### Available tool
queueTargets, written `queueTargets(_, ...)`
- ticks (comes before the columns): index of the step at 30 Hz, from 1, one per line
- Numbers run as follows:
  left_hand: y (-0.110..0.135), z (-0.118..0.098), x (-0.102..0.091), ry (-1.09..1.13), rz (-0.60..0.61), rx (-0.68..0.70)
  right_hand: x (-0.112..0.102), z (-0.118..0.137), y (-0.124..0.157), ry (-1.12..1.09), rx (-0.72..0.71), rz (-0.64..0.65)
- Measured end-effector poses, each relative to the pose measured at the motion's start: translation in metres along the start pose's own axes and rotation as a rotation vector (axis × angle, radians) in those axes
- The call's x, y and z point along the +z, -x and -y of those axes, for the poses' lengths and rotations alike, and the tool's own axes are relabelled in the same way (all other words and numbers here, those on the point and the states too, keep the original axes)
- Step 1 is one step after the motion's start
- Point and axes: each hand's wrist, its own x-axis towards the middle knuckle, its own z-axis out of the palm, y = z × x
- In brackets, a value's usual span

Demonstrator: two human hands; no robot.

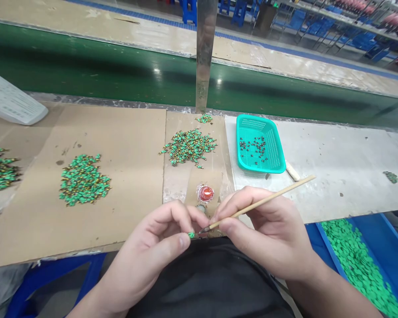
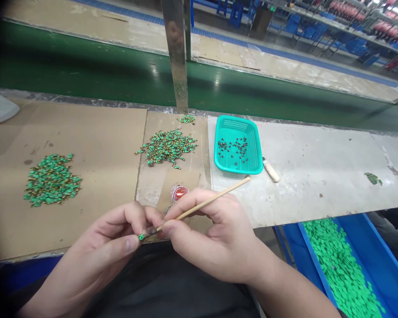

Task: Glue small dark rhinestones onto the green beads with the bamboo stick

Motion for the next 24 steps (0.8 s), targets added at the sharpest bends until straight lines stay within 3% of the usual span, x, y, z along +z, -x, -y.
queueTargets(10,0.002,0.006,-0.007,0.016,0.027,-0.002,0.001,-0.002,0.000,-0.013,0.018,-0.002)
queueTargets(14,0.002,0.004,-0.004,0.005,0.000,0.003,0.002,-0.002,0.001,-0.036,0.015,0.019)
queueTargets(16,0.002,0.003,-0.001,0.009,-0.058,-0.021,-0.003,-0.001,-0.001,-0.073,-0.014,-0.030)
queueTargets(21,0.003,0.009,-0.012,-0.033,-0.290,-0.069,-0.052,-0.004,-0.020,-0.194,-0.212,-0.207)
queueTargets(24,-0.001,0.019,-0.035,-0.082,-0.345,-0.023,-0.093,-0.012,-0.041,0.082,-0.254,-0.280)
